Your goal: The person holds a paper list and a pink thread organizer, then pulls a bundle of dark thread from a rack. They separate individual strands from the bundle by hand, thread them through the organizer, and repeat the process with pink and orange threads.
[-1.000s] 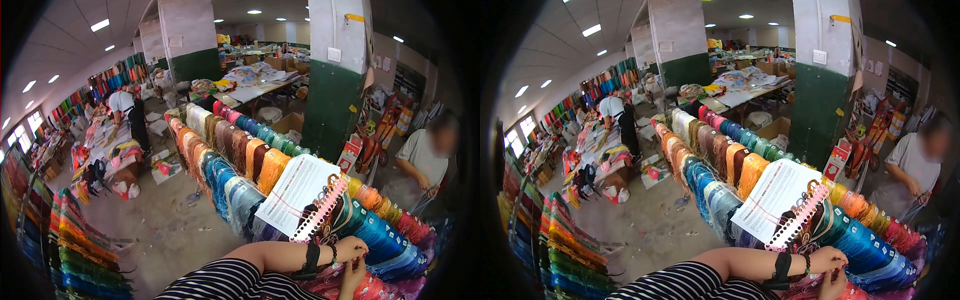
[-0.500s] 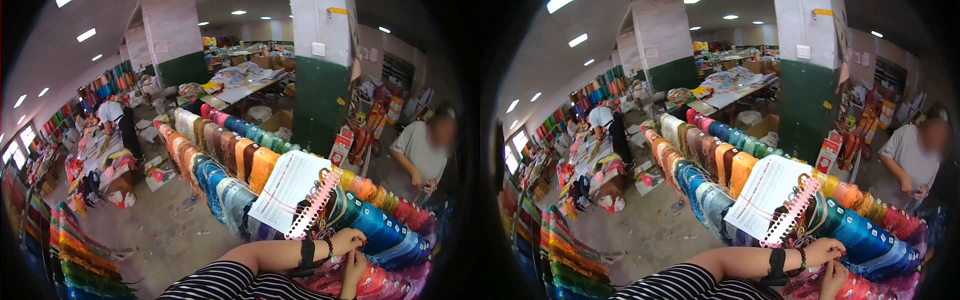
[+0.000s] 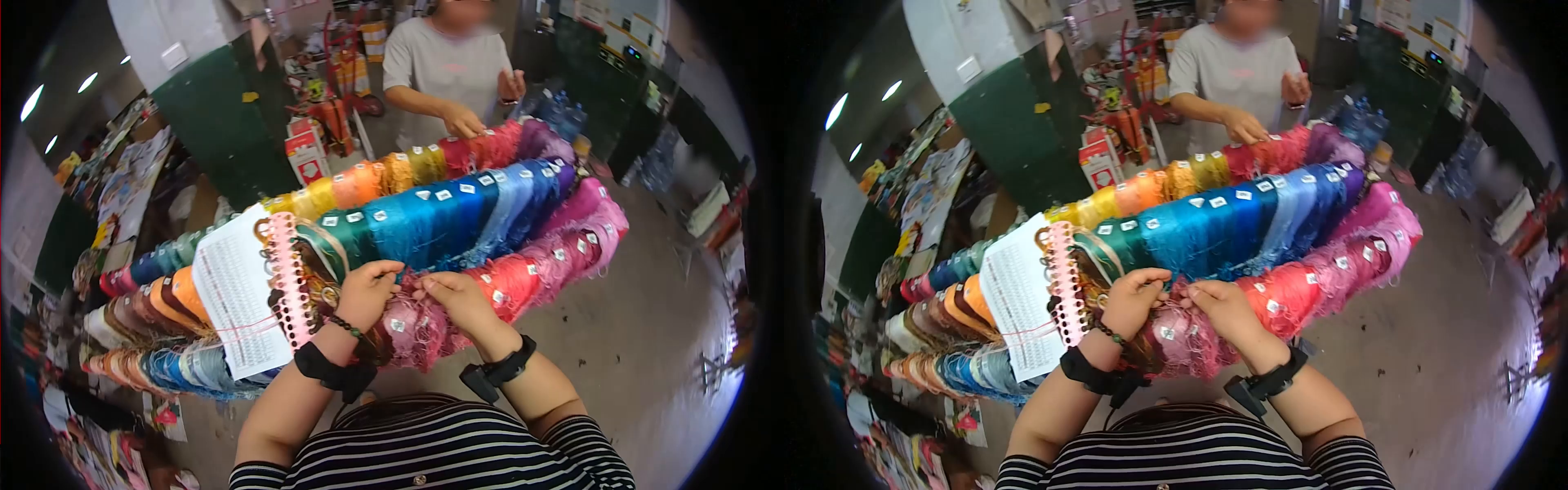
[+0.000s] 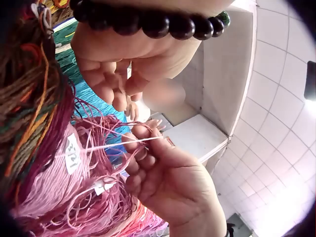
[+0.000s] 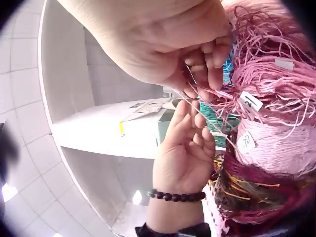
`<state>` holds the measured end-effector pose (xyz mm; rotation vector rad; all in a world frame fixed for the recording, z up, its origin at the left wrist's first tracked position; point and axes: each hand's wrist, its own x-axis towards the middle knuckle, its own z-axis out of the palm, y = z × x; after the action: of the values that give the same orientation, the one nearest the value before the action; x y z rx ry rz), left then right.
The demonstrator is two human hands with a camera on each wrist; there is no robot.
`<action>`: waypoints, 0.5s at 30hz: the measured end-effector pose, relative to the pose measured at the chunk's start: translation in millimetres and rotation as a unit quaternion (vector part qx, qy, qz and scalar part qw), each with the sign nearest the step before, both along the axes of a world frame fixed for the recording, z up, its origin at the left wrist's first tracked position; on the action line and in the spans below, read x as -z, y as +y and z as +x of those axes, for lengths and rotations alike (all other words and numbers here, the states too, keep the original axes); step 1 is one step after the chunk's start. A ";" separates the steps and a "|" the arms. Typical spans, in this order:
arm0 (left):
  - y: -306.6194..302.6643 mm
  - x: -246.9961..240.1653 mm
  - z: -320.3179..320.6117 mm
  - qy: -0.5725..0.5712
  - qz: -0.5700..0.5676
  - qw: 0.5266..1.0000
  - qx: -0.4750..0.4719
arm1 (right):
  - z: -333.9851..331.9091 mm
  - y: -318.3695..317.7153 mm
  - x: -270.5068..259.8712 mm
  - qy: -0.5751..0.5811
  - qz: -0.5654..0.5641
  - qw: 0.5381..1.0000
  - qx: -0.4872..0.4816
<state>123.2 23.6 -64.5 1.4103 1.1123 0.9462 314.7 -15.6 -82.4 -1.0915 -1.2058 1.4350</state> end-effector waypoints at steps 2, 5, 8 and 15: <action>1.8 2.5 2.1 0.015 -0.015 1.000 0.010 | 1.6 -2.0 -1.1 0.037 -0.036 0.999 -0.009; 8.2 15.2 2.9 0.133 0.149 0.976 0.081 | 3.5 -4.3 -2.2 0.059 -0.053 0.997 -0.002; 8.0 11.3 5.5 0.245 0.227 0.928 0.165 | 3.3 -16.4 -13.1 0.051 -0.041 0.997 -0.035; 24.2 1.5 -14.8 0.226 0.204 0.943 0.137 | 9.5 -52.6 -3.2 -0.214 0.043 0.976 -0.019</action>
<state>108.4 47.8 -65.9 2.1412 1.0381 0.6888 324.1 -68.2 -79.2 -1.3671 -1.5805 1.1948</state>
